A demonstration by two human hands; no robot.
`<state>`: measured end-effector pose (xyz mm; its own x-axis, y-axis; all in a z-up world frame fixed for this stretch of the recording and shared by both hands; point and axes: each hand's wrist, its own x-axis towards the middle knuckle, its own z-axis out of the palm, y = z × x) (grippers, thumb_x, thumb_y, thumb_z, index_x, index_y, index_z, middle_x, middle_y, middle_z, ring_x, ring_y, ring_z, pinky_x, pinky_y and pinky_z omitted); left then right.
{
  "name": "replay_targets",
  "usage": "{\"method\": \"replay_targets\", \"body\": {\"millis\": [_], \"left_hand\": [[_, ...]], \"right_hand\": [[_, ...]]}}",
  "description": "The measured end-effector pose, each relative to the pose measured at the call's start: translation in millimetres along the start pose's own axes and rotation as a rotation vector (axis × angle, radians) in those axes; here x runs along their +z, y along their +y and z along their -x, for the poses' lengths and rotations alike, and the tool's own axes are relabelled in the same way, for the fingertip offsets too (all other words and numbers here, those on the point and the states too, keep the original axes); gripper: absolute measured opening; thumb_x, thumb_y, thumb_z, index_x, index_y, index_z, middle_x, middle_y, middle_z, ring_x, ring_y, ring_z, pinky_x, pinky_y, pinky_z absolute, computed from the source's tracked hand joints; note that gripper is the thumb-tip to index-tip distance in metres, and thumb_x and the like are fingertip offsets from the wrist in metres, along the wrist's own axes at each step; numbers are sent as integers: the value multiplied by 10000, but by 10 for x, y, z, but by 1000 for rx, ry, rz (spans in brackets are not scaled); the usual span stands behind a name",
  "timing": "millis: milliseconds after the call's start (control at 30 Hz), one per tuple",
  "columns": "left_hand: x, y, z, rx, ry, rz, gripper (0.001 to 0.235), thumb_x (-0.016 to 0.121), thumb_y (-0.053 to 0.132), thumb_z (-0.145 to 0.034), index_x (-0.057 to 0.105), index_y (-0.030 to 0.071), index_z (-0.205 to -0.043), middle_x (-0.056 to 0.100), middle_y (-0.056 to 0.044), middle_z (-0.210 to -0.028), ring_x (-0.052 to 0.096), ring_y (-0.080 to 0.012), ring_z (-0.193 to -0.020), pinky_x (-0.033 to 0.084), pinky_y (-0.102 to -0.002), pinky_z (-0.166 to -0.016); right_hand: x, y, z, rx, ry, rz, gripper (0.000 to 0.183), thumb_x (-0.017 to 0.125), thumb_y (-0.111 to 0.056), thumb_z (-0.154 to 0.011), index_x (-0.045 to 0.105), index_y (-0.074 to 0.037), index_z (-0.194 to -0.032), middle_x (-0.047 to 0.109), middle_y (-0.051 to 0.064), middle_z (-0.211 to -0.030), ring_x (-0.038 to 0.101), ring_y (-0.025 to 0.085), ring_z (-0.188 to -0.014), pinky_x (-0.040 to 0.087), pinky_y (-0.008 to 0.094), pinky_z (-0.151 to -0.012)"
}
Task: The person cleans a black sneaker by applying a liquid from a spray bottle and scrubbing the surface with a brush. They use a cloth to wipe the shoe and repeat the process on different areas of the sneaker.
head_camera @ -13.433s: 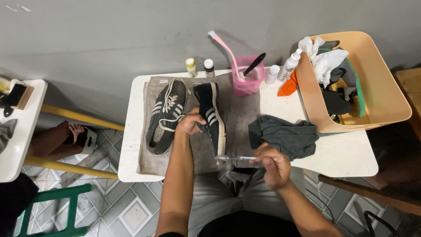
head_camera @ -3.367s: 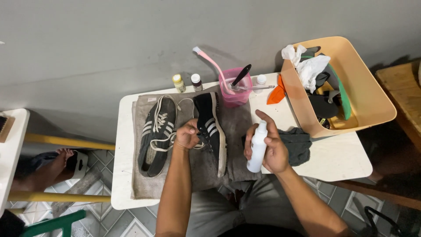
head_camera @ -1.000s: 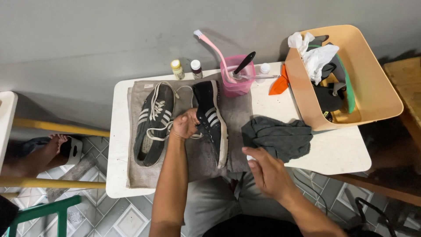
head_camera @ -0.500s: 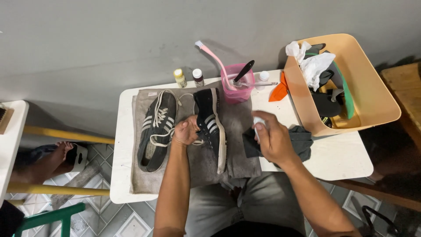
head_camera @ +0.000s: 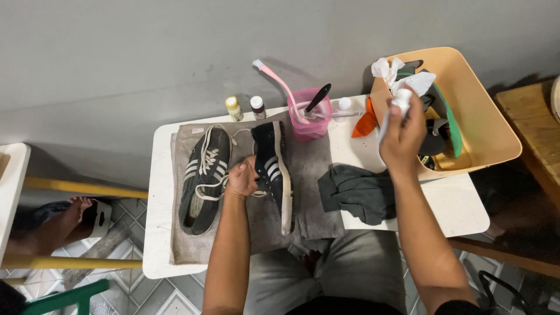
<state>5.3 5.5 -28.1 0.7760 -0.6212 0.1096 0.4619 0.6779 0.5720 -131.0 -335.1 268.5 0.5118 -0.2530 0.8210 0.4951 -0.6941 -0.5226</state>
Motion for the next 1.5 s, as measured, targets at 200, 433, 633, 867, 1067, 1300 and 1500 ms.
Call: {"method": "replay_targets", "body": {"millis": [200,433,633,867,1067,1300,1500], "left_hand": [[280,74,13,9,43,6,534,666,420,-681,699,30,-1043,743,-219,-828,761,-361,-756,608,-490,-753],[311,75,27,4,34,58,455,649,381,-722,699,48,-1028,739,-230,-838,754,-379,-750,606,-494,-743],[260,36,24,9,81,50,461,644,416,-735,704,62,-1024,746,-207,-841,755,-348,-745,609,-497,-763],[610,131,13,10,-10,85,497,648,356,-715,709,2,-1059,731,-267,-860,741,-387,-734,603,-528,-739],[408,101,2,35,7,50,494,639,309,-709,703,-10,-1081,733,-266,-859,741,-390,-749,597,-516,-746],[440,84,-39,44,-13,20,509,645,319,-678,730,-18,-1049,735,-248,-831,745,-368,-732,602,-507,-733],[329,50,-36,41,6,40,468,654,294,-655,733,-5,-1006,717,-246,-780,737,-386,-717,593,-508,-714]], "right_hand": [[292,442,-231,215,-120,2,279,638,31,-1045,531,34,-1303,643,333,-1255,618,539,-1118,508,586,-940],[454,495,-318,447,-448,296,278,576,-247,-1097,516,-112,-1332,659,218,-1308,658,406,-1147,552,524,-932],[287,-14,-186,432,-297,26,510,458,-100,-1082,331,9,-1564,374,394,-1523,382,633,-1333,406,715,-1055],[556,505,319,344,-152,-176,596,764,-60,-933,516,-27,-1474,598,121,-833,569,190,-693,507,315,-669],[663,246,30,237,-243,-127,144,735,-50,-974,801,-103,-1090,654,79,-750,651,193,-619,518,276,-586],[673,401,63,52,-320,68,78,729,-130,-1027,753,-77,-974,686,94,-784,679,290,-737,540,368,-685],[603,355,48,266,-231,-208,115,664,-74,-1053,723,-6,-982,683,157,-769,668,225,-668,538,306,-607]]}}
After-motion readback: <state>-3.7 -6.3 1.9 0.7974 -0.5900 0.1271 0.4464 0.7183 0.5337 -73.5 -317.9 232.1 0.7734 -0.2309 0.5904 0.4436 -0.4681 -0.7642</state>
